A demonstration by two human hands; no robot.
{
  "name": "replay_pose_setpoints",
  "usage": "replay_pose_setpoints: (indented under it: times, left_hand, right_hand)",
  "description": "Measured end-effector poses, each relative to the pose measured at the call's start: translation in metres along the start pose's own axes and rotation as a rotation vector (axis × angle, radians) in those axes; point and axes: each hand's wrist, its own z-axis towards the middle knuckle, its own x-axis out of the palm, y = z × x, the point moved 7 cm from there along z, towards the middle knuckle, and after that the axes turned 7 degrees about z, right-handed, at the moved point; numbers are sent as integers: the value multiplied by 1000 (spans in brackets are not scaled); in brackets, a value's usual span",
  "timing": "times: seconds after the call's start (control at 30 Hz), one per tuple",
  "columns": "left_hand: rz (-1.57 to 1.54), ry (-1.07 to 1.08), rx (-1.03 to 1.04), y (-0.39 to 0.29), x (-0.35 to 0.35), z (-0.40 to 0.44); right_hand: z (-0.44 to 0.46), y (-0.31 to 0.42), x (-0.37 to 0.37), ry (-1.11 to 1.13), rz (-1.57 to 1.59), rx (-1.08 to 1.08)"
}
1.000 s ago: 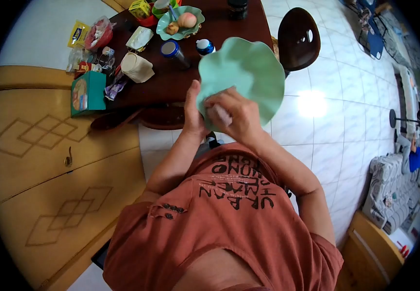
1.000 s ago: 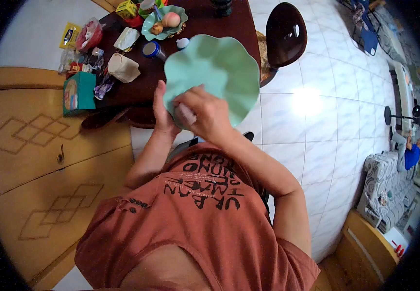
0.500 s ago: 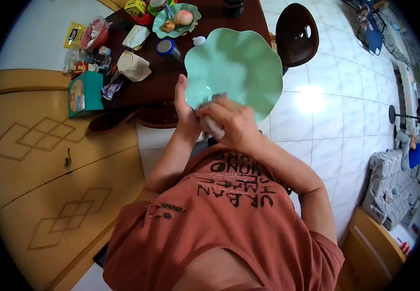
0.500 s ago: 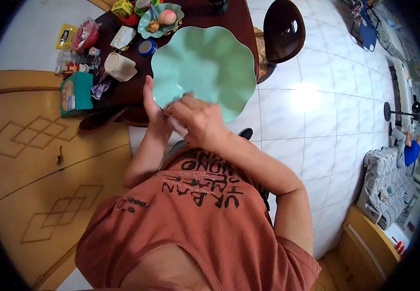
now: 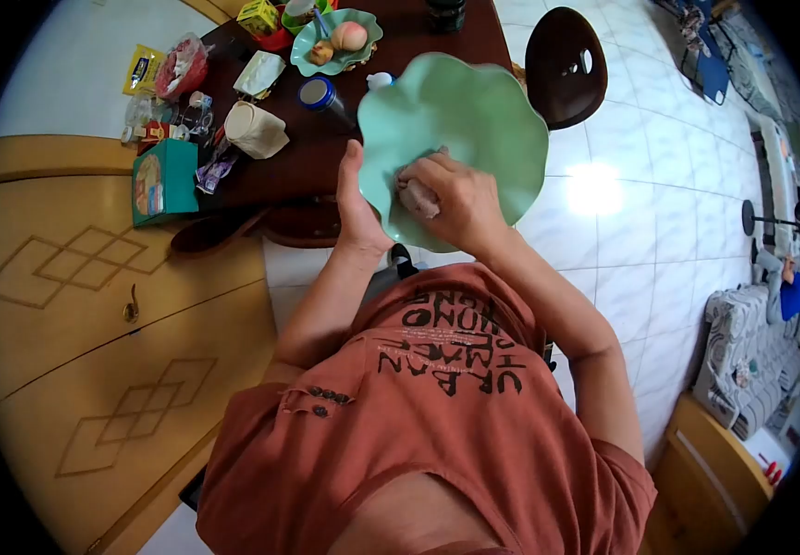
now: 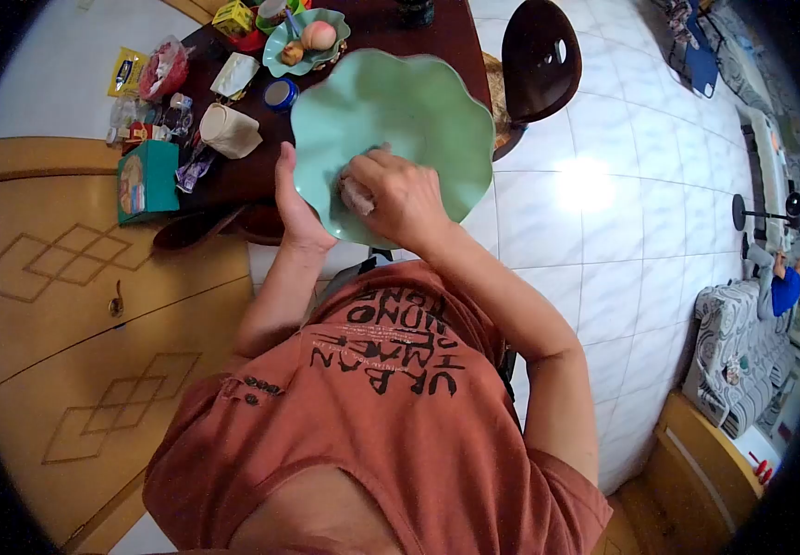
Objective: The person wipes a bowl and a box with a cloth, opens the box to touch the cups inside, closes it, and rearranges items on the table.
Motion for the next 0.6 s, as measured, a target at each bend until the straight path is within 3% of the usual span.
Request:
replay_pose_setpoints:
  times: [0.13, 0.3, 0.43, 0.6]
  left_hand:
    - [95, 79, -85, -4, -8, 0]
    - [109, 57, 34, -6, 14, -1]
    - [149, 43, -32, -4, -5, 4]
    - [34, 122, -57, 0, 11, 4]
  right_hand:
    - [-15, 43, -3, 12, 194, -133]
    - [4, 7, -9, -170, 74, -41]
    - [-11, 43, -10, -69, 164, -181]
    - [3, 3, -6, -23, -11, -59]
